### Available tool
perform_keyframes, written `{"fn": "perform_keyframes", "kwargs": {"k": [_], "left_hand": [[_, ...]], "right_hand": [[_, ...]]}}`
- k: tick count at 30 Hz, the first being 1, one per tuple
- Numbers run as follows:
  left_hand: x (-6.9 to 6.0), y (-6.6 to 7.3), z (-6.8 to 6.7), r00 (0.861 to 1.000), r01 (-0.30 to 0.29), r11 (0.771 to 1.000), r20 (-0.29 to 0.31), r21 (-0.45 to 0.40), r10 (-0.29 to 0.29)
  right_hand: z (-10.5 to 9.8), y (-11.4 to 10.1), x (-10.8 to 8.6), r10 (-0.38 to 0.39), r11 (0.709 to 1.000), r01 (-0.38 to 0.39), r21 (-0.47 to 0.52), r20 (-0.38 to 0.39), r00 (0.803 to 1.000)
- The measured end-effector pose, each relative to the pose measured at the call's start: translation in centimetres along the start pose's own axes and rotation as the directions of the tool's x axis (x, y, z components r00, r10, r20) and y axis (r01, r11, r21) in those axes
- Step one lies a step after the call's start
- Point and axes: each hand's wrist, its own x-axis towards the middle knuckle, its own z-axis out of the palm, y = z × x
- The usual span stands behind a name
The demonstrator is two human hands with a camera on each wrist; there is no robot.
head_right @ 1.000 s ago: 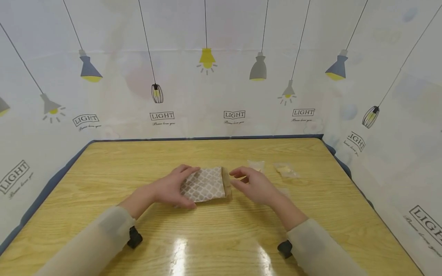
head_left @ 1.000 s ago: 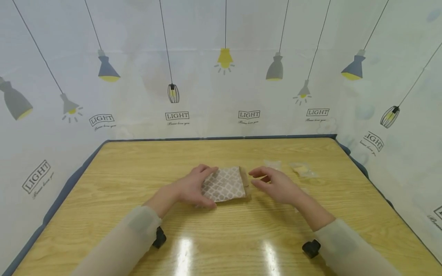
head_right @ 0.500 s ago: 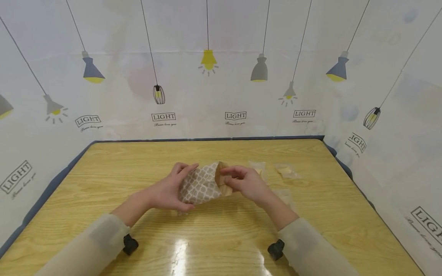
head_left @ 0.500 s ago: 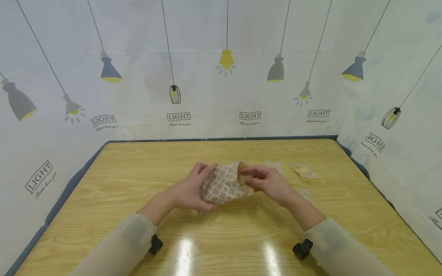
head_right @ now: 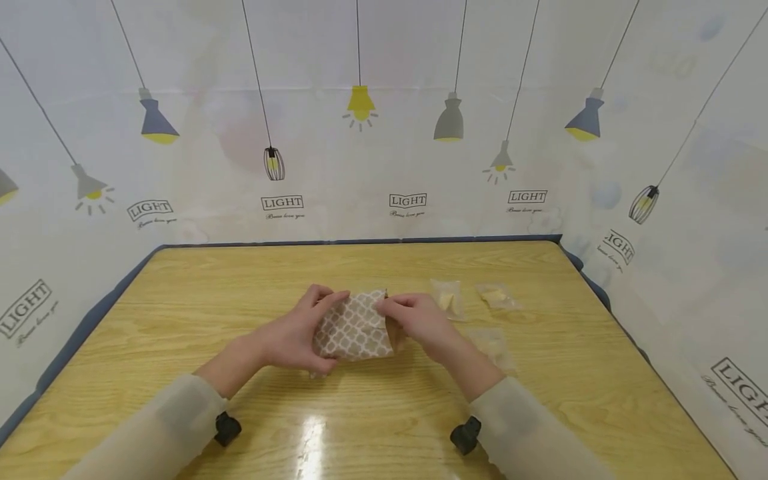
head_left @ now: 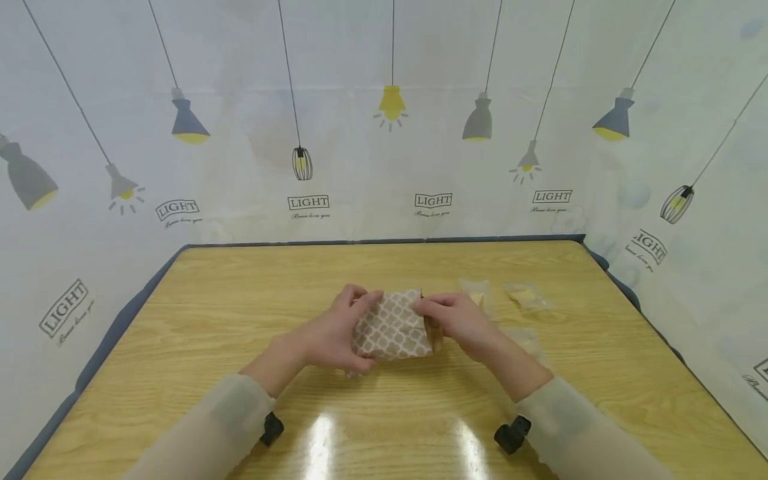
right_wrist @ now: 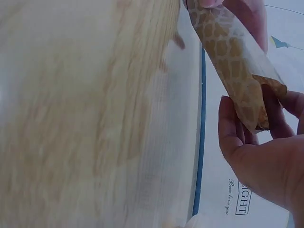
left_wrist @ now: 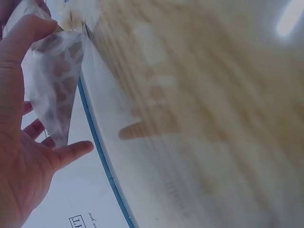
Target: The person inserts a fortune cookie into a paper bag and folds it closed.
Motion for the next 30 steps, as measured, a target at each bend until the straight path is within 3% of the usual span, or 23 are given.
{"fn": "perform_keyframes", "kwargs": {"k": [6, 11, 16, 20, 26, 30], "left_hand": [[0.2, 0.3, 0.3, 1.0, 0.004, 0.997, -0.015, 0.08, -0.003], [0.1, 0.1, 0.3, 0.999, -0.008, 0.999, -0.032, 0.031, 0.009], [-0.1, -0.8, 0.0, 0.998, -0.01, 0.998, -0.065, -0.068, 0.006], [-0.3, -1.3, -0.3, 0.998, -0.011, 0.992, -0.061, -0.124, 0.003], [-0.6, -1.1, -0.5, 0.998, -0.024, 0.99, -0.066, -0.142, 0.015], [-0.8, -1.1, -1.1, 0.996, -0.036, 0.991, -0.088, -0.128, 0.025]], "right_hand": [[0.5, -0.1, 0.0, 0.05, 0.992, -0.05, 0.114, 0.003, 0.999], [0.5, -0.4, -0.4, 0.057, 0.985, -0.061, 0.16, 0.03, 0.998], [-0.6, 0.0, -1.0, -0.03, 0.999, 0.028, 0.033, 0.052, 0.998], [-1.5, 0.3, -1.2, -0.101, 0.992, 0.105, -0.069, 0.046, 0.994], [-2.7, 0.2, -1.4, -0.136, 0.987, 0.141, -0.083, 0.058, 0.989], [-4.8, 0.3, -2.2, -0.151, 0.981, 0.158, -0.117, 0.065, 0.986]]}}
